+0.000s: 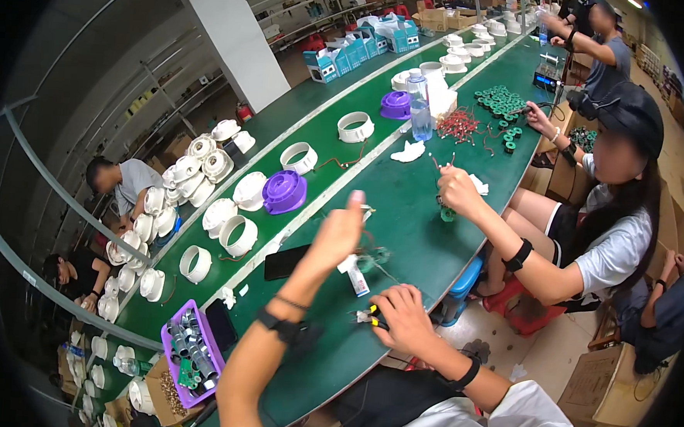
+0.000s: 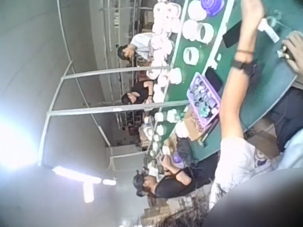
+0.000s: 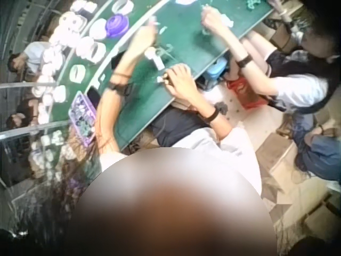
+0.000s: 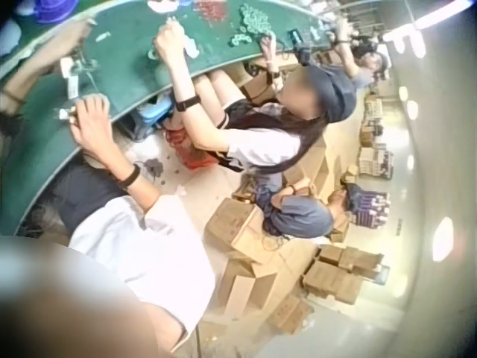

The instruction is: The person assembles small electronic components into white and purple plastic housings at a factory workstation. They use pliers to manipulate wires and parts, then place the finished units into a cardboard box.

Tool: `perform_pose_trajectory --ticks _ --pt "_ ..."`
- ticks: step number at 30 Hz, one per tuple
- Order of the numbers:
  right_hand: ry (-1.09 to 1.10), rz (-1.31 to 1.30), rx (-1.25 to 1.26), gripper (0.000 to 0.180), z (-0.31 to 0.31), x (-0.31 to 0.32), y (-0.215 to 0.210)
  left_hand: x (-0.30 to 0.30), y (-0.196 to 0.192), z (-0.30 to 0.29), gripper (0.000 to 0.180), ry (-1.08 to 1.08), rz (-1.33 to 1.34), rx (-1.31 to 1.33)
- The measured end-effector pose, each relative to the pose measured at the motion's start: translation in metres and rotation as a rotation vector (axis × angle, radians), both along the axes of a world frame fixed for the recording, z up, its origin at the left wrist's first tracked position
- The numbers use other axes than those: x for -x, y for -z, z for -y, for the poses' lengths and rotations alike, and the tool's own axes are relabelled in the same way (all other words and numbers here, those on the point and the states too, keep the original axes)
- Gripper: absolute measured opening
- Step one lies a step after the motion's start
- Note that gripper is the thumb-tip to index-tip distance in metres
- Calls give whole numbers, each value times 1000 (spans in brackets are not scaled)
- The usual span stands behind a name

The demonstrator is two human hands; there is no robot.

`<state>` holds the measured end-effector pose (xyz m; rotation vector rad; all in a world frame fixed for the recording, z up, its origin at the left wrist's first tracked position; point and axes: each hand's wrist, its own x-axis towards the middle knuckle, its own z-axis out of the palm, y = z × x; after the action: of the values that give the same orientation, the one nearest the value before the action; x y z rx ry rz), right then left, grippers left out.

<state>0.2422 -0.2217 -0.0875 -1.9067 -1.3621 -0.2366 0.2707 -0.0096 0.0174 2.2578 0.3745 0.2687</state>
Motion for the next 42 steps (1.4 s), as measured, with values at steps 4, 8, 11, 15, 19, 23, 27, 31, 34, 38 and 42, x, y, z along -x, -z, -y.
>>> perform_pose_trajectory --ticks 4,8,11,15,19,23,27,31,34,38,42 --pt "-15 20 44 53 -3 3 7 -73 50 36 73 156 -32 160" --pt "18 52 94 55 -1 2 11 -119 67 46 74 260 -153 356" --pt "37 55 135 54 2 4 9 -133 75 47 72 197 -193 414" --pt "35 63 158 54 2 7 5 -154 71 51 64 253 -91 315" --pt "8 62 156 53 0 10 5 -183 82 42 79 239 -158 85" --pt "49 89 181 52 3 5 5 -189 82 57 76 158 -131 -61" --pt "11 74 149 48 -3 5 6 -187 94 46 48 205 180 -151" --pt "-31 32 70 45 -20 15 19 -137 63 12 33 238 473 -507" --pt "-32 -57 45 54 -17 18 13 -75 27 26 24 161 577 -416" --pt "-106 333 78 71 4 -18 49 124 -68 98 18 137 457 -53" --pt "-246 58 263 65 14 -22 20 319 -46 149 34 -326 464 326"
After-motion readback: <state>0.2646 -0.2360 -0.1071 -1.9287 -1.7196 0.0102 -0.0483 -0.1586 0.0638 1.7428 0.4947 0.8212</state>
